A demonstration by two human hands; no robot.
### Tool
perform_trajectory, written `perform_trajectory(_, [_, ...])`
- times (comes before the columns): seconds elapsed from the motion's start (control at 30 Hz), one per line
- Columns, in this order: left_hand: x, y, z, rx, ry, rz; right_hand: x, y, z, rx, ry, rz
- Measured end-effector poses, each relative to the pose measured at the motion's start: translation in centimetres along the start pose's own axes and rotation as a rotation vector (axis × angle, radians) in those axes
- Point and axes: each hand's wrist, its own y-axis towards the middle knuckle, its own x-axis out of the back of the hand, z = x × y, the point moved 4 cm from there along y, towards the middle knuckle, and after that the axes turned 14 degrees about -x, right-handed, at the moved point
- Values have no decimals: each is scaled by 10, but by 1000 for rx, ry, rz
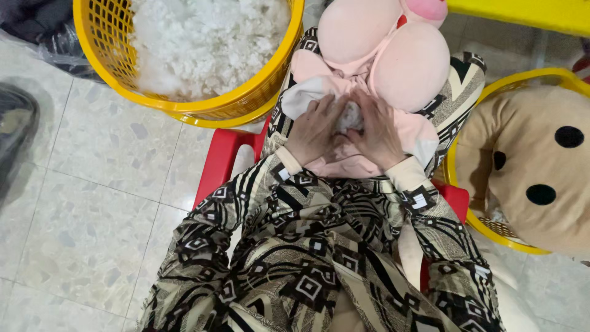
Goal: The person repeatedly takes handfuls of white synthetic stuffing from a yellow basket and inserts them into a pink plush toy. The hands fluff and pack the material inside the toy's opening throughout the clip.
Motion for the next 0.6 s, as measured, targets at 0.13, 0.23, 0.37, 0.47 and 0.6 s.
perform_trajectory(0.13, [-9, 10, 4, -64, 58, -84, 5, 4, -7, -88, 151, 78])
perform_trajectory(0.23, [5, 6, 1, -58, -65, -134, 6, 1, -5, -105, 253, 113])
perform_trajectory(0.37, [39, 2, -12, -66, -178, -192, 4, 4, 4, -111, 315, 102])
perform_trajectory(0.47, [53, -2, -14, -55, -242, -238, 0, 7, 0, -243, 241, 150])
perform_trajectory(0.6, [41, -3, 5, -52, -290, -410, 3, 4, 1, -23, 167, 36])
